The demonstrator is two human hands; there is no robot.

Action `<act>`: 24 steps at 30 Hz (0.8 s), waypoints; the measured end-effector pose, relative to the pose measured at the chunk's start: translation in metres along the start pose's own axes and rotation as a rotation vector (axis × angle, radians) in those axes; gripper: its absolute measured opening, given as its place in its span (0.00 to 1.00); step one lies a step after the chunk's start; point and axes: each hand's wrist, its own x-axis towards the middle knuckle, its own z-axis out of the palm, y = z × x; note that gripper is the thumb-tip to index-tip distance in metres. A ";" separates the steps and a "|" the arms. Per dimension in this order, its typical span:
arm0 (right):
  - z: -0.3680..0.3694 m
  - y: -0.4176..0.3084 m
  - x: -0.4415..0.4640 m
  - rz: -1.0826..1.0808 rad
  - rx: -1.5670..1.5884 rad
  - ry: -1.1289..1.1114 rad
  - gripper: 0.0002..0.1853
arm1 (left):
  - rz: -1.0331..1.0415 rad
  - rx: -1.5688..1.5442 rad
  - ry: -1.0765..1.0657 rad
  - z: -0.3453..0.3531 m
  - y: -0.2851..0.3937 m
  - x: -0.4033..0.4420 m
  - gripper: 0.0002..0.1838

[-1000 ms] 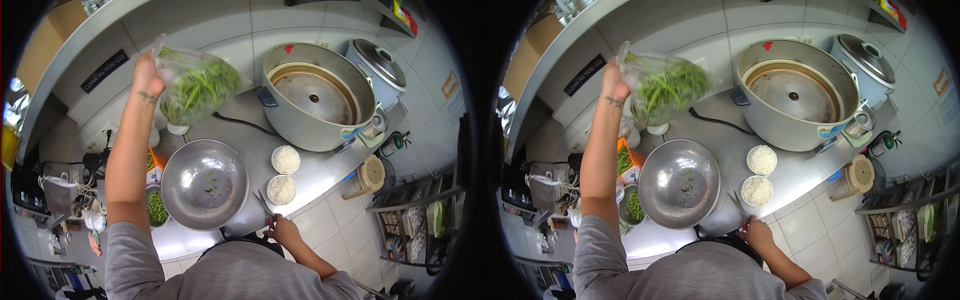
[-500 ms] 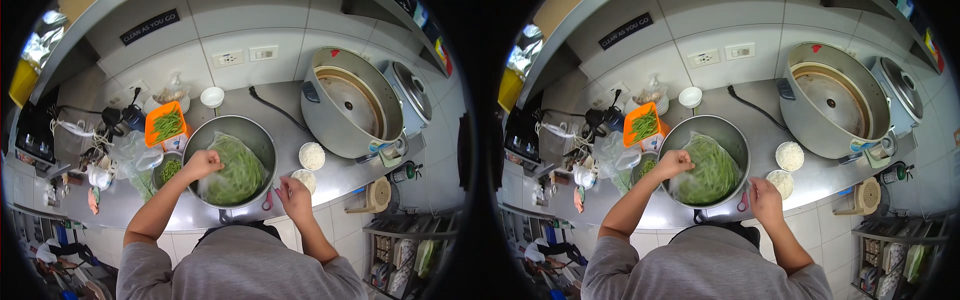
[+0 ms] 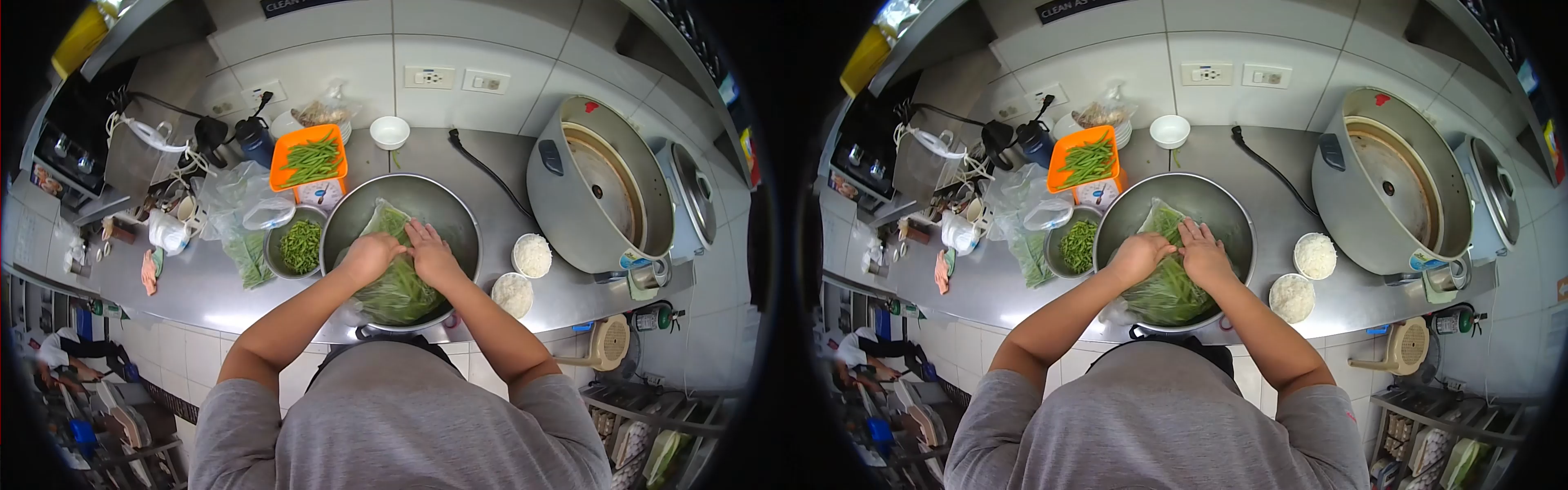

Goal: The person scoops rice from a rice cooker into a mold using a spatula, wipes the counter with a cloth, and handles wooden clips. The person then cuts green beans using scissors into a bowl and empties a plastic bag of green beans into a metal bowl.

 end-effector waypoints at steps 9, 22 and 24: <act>0.003 0.003 0.004 -0.007 -0.033 -0.102 0.29 | -0.112 -0.073 -0.451 -0.060 0.037 -0.070 0.19; -0.035 0.009 0.063 -0.151 -0.185 0.314 0.06 | -0.246 -0.530 -0.429 -0.126 0.081 -0.082 0.10; -0.051 0.012 0.059 -0.147 -0.163 0.394 0.05 | -0.233 -0.597 -0.414 -0.139 0.086 -0.098 0.08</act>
